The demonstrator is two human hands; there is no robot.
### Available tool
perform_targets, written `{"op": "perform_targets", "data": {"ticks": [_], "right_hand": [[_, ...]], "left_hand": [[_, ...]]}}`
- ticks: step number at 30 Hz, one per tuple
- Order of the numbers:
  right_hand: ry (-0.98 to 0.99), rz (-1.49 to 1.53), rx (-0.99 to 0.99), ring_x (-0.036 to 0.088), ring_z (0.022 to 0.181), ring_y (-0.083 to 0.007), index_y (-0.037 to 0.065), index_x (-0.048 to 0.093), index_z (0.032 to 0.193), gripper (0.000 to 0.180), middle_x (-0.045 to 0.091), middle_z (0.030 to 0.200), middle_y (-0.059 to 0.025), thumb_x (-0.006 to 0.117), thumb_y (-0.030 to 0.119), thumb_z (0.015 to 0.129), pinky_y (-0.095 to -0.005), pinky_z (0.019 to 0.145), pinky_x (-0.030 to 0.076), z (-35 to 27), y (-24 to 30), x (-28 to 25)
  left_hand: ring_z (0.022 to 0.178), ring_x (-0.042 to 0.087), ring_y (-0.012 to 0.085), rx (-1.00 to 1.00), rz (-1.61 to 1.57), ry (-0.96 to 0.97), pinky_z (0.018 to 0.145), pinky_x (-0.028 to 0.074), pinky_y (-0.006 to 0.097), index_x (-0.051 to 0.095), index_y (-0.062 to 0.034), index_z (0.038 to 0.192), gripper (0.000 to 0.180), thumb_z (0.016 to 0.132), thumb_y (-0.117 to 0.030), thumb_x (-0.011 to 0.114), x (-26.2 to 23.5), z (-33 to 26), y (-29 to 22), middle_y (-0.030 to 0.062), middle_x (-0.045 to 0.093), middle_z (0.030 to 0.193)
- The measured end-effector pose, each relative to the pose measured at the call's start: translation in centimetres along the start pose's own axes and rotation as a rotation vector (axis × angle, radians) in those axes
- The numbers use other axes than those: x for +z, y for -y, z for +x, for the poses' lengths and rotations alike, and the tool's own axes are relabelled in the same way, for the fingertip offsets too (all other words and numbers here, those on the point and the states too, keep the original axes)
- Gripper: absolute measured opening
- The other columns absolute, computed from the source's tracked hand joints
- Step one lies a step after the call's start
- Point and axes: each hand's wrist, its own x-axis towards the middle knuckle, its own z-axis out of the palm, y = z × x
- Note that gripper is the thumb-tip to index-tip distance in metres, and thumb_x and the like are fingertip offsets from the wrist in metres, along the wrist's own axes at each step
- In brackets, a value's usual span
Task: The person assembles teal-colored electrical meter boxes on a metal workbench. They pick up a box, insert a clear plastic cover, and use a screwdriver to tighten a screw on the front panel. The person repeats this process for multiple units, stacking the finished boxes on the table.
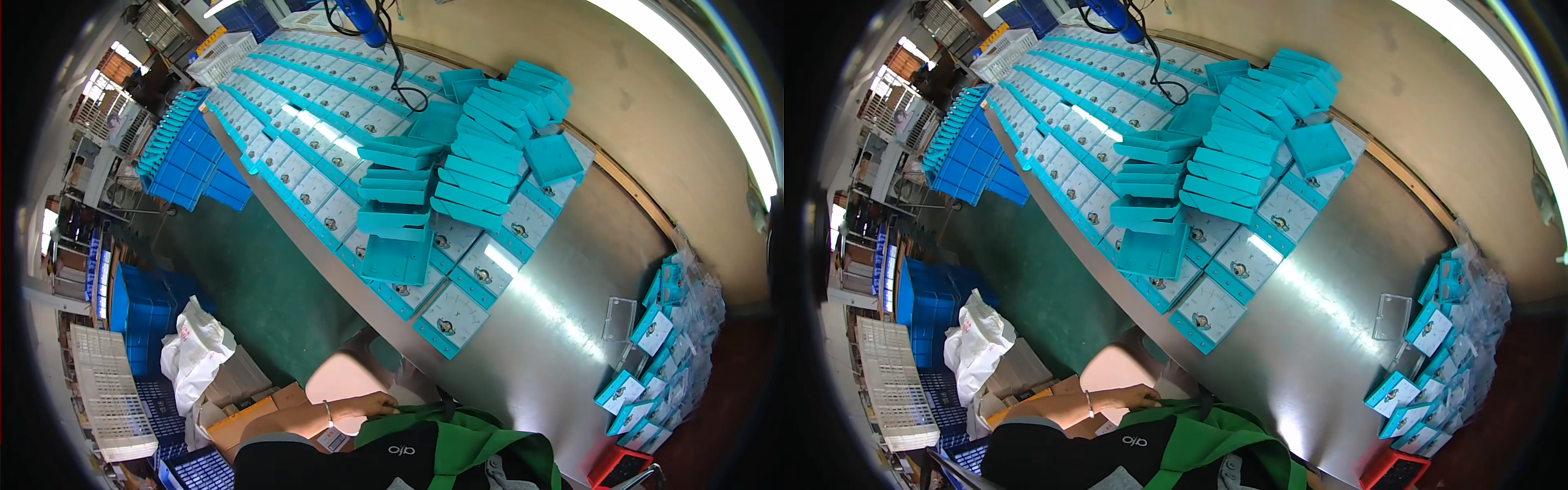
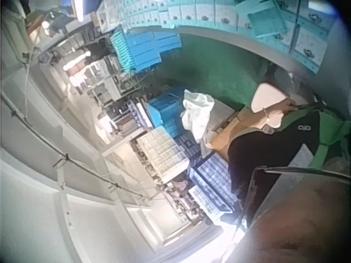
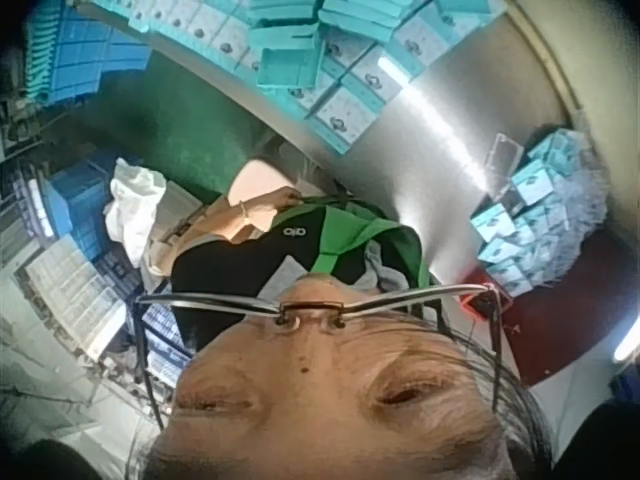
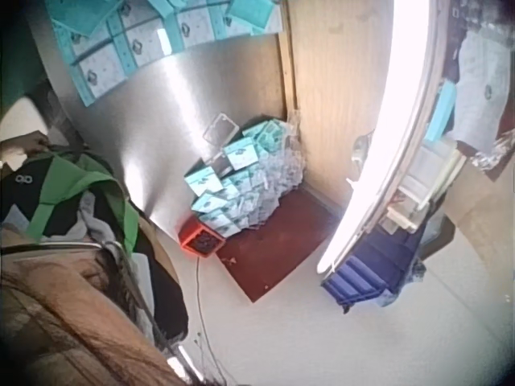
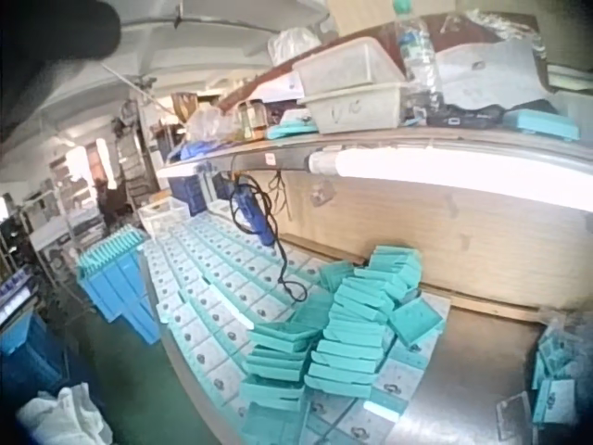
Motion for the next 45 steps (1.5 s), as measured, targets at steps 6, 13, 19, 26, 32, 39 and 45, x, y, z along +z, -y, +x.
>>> {"op": "perform_targets", "data": {"ticks": [6, 13, 19, 26, 32, 39, 45], "right_hand": [[-0.037, -0.057, -0.017, 0.057, 0.067, -0.0150, 0.001, 0.056, 0.104, 0.026, 0.059, 0.080, -0.0085, 0.059, 0.015, 0.083, -0.0304, 0.055, 0.042, 1.1, 1.0, 1.7], [-0.087, -0.132, 0.098, 0.058, 0.072, -0.0171, 0.002, 0.054, 0.110, 0.031, 0.060, 0.085, -0.0103, 0.058, 0.016, 0.083, -0.0327, 0.060, 0.044, 2.7, 1.0, 4.8], [-0.086, -0.160, 0.133, 0.059, 0.077, -0.0188, 0.002, 0.052, 0.114, 0.035, 0.060, 0.090, -0.0119, 0.058, 0.016, 0.082, -0.0346, 0.065, 0.046, 1.7, -1.9, 7.2], [0.022, -0.169, 0.217, 0.060, 0.082, -0.0208, 0.002, 0.050, 0.119, 0.041, 0.061, 0.095, -0.0137, 0.057, 0.017, 0.082, -0.0368, 0.070, 0.048, -1.1, -9.4, 7.4], [0.214, -0.230, 0.300, 0.061, 0.086, -0.0225, 0.002, 0.048, 0.124, 0.045, 0.061, 0.099, -0.0153, 0.056, 0.017, 0.082, -0.0388, 0.074, 0.049, 1.3, -15.1, 9.5], [0.134, -0.809, -0.026, 0.063, 0.077, -0.0266, 0.002, 0.051, 0.119, 0.037, 0.061, 0.097, -0.0173, 0.051, 0.013, 0.083, -0.0366, 0.066, 0.052, -1.6, -12.2, 10.5], [-0.591, -0.361, -0.853, 0.060, 0.057, -0.0257, 0.000, 0.062, 0.085, 0.013, 0.062, 0.070, -0.0144, 0.058, 0.012, 0.081, -0.0343, 0.056, 0.048, -12.4, -2.2, 3.2]], "left_hand": [[0.085, 0.062, 0.0235, 0.037, 0.043, -0.608, 0.076, 0.050, 0.034, 0.050, -0.0048, 0.119, 0.048, 0.078, -0.022, 0.070, -9.4, 7.4, 14.6, 0.0125, 0.061, 0.100], [0.120, 0.043, 0.0355, -0.522, 0.672, -0.812, 0.096, 0.041, 0.046, 0.043, -0.0026, 0.121, 0.092, 0.050, -0.047, 0.083, -13.6, 3.7, 25.5, 0.0256, 0.047, 0.122], [0.099, 0.059, 0.0391, -0.426, 0.506, -0.669, 0.087, 0.049, 0.040, 0.042, 0.0095, 0.117, 0.107, 0.044, -0.059, 0.081, -16.9, 3.8, 25.9, 0.0262, 0.059, 0.105], [0.096, 0.061, 0.0355, -0.181, 0.564, -0.379, 0.084, 0.049, 0.042, 0.049, 0.0079, 0.109, 0.091, 0.056, -0.061, 0.074, -9.9, 10.5, 24.0, 0.0250, 0.062, 0.098], [0.087, 0.062, 0.0320, -0.058, 0.704, -0.163, 0.078, 0.050, 0.039, 0.053, 0.0048, 0.106, 0.077, 0.063, -0.056, 0.072, -7.7, 16.0, 20.3, 0.0201, 0.064, 0.092], [0.077, 0.064, 0.0280, 0.044, 0.891, -0.064, 0.071, 0.051, 0.036, 0.058, 0.0011, 0.101, 0.061, 0.071, -0.050, 0.068, -15.2, 17.8, 16.8, 0.0145, 0.066, 0.085], [0.065, 0.062, 0.0190, 0.034, 1.104, 0.004, 0.062, 0.050, 0.028, 0.065, -0.0072, 0.092, 0.028, 0.084, -0.033, 0.061, -16.5, 13.7, 4.2, 0.0046, 0.066, 0.080]]}}
